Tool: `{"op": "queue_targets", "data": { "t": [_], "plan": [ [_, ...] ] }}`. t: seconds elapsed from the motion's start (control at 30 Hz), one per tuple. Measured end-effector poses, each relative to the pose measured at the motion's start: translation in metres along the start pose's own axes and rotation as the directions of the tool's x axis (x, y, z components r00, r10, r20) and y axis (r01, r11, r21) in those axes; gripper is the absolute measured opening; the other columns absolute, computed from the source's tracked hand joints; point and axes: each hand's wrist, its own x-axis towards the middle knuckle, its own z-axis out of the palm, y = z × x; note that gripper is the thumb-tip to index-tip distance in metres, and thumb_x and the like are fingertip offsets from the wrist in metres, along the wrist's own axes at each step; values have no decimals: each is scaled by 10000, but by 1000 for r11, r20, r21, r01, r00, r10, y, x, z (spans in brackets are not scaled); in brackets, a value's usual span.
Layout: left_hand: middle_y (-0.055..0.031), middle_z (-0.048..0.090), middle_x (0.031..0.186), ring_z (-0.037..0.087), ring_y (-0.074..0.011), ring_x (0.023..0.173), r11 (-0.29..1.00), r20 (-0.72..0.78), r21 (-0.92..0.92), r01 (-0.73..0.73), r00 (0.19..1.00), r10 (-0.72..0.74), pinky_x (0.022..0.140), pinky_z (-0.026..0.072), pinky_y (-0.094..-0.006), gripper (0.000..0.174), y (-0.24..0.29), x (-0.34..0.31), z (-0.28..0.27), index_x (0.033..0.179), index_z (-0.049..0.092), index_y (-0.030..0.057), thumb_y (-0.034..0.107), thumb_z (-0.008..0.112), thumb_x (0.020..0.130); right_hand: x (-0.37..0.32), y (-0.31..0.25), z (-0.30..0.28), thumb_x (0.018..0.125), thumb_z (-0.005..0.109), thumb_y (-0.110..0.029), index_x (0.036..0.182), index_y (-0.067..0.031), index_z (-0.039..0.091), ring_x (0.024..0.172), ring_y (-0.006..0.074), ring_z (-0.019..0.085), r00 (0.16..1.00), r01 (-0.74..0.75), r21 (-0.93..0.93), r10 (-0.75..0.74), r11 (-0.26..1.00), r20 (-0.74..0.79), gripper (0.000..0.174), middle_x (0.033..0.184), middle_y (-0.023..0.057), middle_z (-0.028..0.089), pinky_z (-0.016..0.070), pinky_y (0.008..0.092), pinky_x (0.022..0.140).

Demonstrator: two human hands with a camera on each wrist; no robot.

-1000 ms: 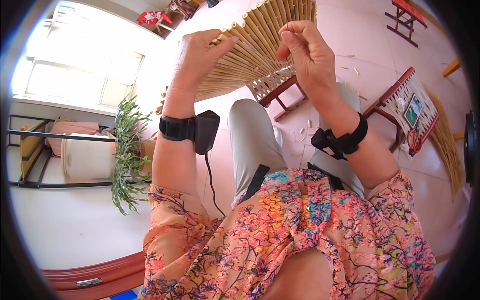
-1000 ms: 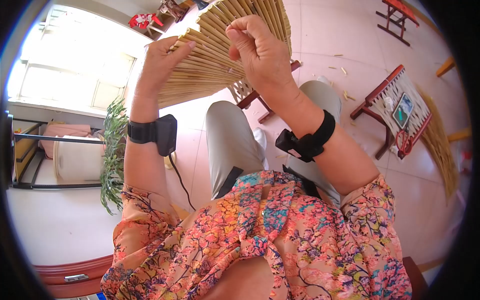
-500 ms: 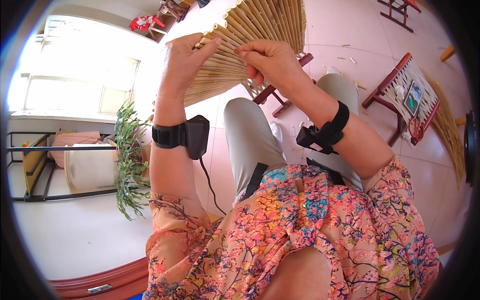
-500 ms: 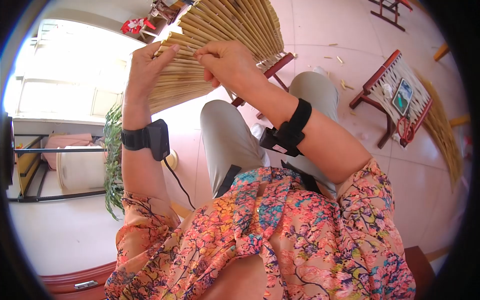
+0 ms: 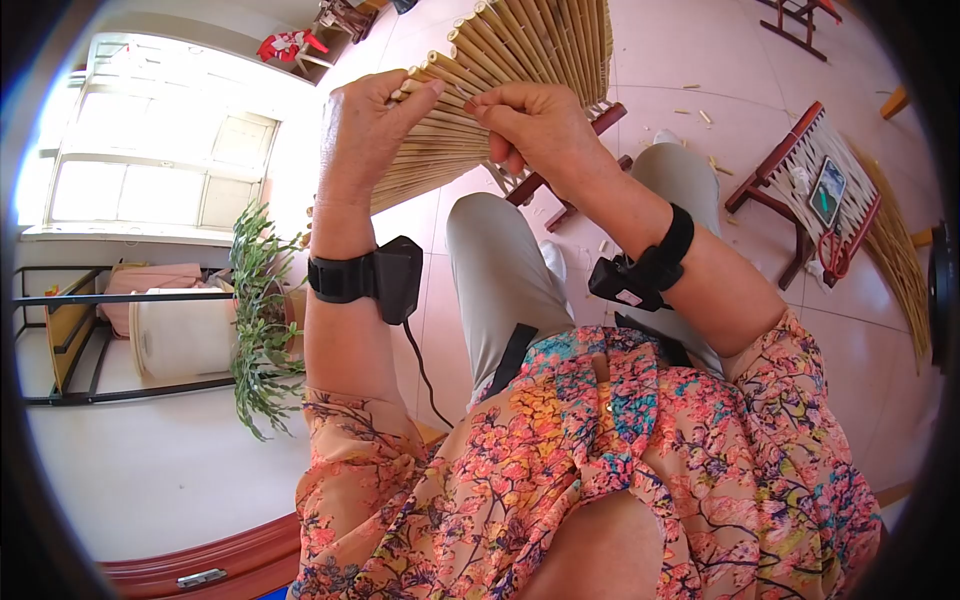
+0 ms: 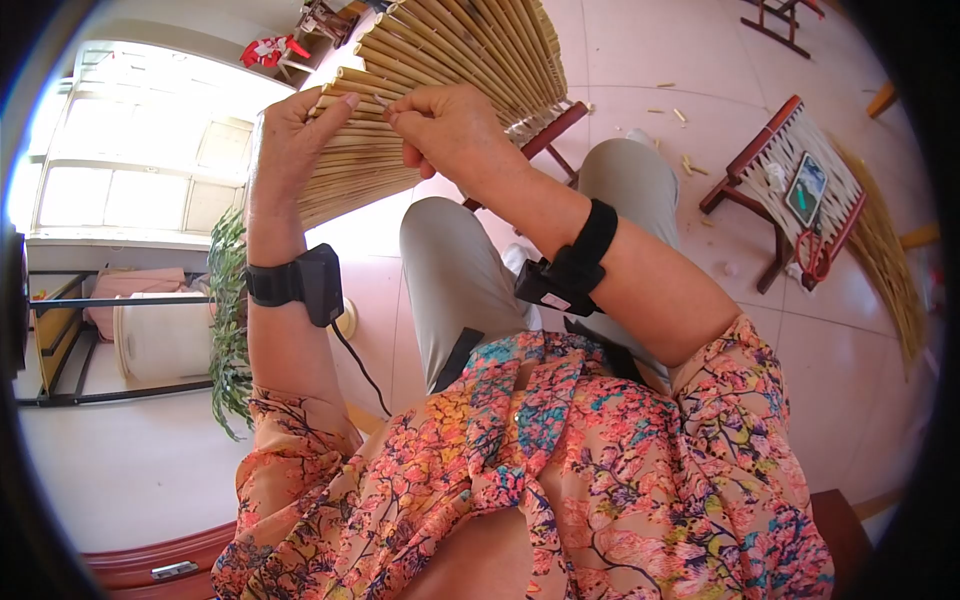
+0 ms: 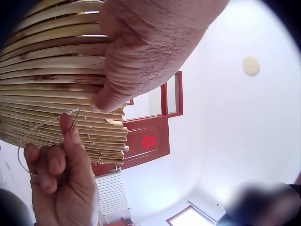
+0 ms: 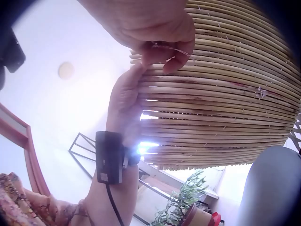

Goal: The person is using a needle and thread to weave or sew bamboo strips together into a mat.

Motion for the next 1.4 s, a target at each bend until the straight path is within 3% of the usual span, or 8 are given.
{"op": "queue_targets", "data": {
  "t": [0.43, 0.53, 0.6, 0.73, 0.9, 0.97, 1.0, 1.4],
  "plan": [
    [-97, 601, 614, 526, -101, 561, 1000, -14, 13, -4, 1000, 4, 553, 433, -272, 321, 2, -4, 0, 874, 704, 17, 327, 685, 791, -5, -4, 2, 899, 604, -191, 980, -27, 686, 440, 42, 474, 1000, -12, -14, 12, 1000, 10, 200, 567, -3, 569, 367, 190, 413],
    [-122, 609, 631, 562, -157, 572, 997, -19, 73, 0, 1000, 1, 567, 443, -299, 318, 7, -11, 4, 867, 701, 19, 326, 674, 789, -8, -5, -1, 899, 595, -178, 990, -19, 683, 457, 41, 478, 997, -68, -1, 68, 998, 34, 203, 582, -2, 570, 364, 190, 415],
    [-130, 591, 619, 568, -238, 584, 974, -88, 209, -88, 990, 109, 563, 439, -349, 314, 13, -22, 9, 784, 685, 22, 335, 670, 784, -13, -3, -2, 890, 602, -195, 953, -6, 680, 449, 56, 477, 998, -60, -26, 61, 998, 23, 214, 564, 16, 568, 364, 208, 406],
    [-109, 545, 586, 549, -277, 589, 904, -128, 414, -109, 976, 176, 539, 414, -401, 318, 37, -52, 22, 646, 622, 57, 341, 692, 772, -41, -1, -6, 895, 600, -197, 922, -1, 668, 474, 57, 484, 996, -83, 3, 83, 997, 41, 209, 571, 14, 558, 374, 209, 417],
    [-48, 574, 640, 563, -237, 643, 911, -175, 367, -189, 948, 267, 568, 469, -368, 175, 44, -99, 46, 757, 645, 80, 227, 723, 703, -81, 23, -22, 935, 556, -169, 921, -26, 653, 509, 47, 492, 975, -178, -26, 180, 984, 128, 173, 609, 1, 555, 396, 192, 450],
    [-43, 567, 660, 561, -230, 659, 896, -142, 384, -222, 945, 295, 566, 470, -355, 226, 47, -117, 52, 796, 636, 61, 197, 738, 647, -93, 29, -26, 949, 542, -170, 922, -34, 645, 515, 47, 497, 954, -251, -43, 254, 967, 159, 173, 619, 0, 557, 405, 191, 458],
    [-71, 650, 776, 599, -239, 701, 900, -90, 385, -202, 963, 255, 628, 498, -335, 317, 51, -124, 51, 926, 664, 35, 137, 742, 637, -98, 32, -28, 956, 535, -185, 924, -38, 638, 516, 50, 501, 944, -274, -64, 281, 960, 170, 182, 626, 2, 561, 412, 194, 460],
    [-64, 614, 841, 577, -230, 731, 902, -94, 364, -232, 955, 283, 616, 491, -323, 477, 52, -141, 57, 999, 642, 12, 168, 751, 562, -120, 37, -29, 970, 510, -153, 958, -50, 593, 533, 79, 488, 907, -390, -57, 394, 919, 149, 132, 664, 19, 550, 423, 223, 481]
  ]
}}
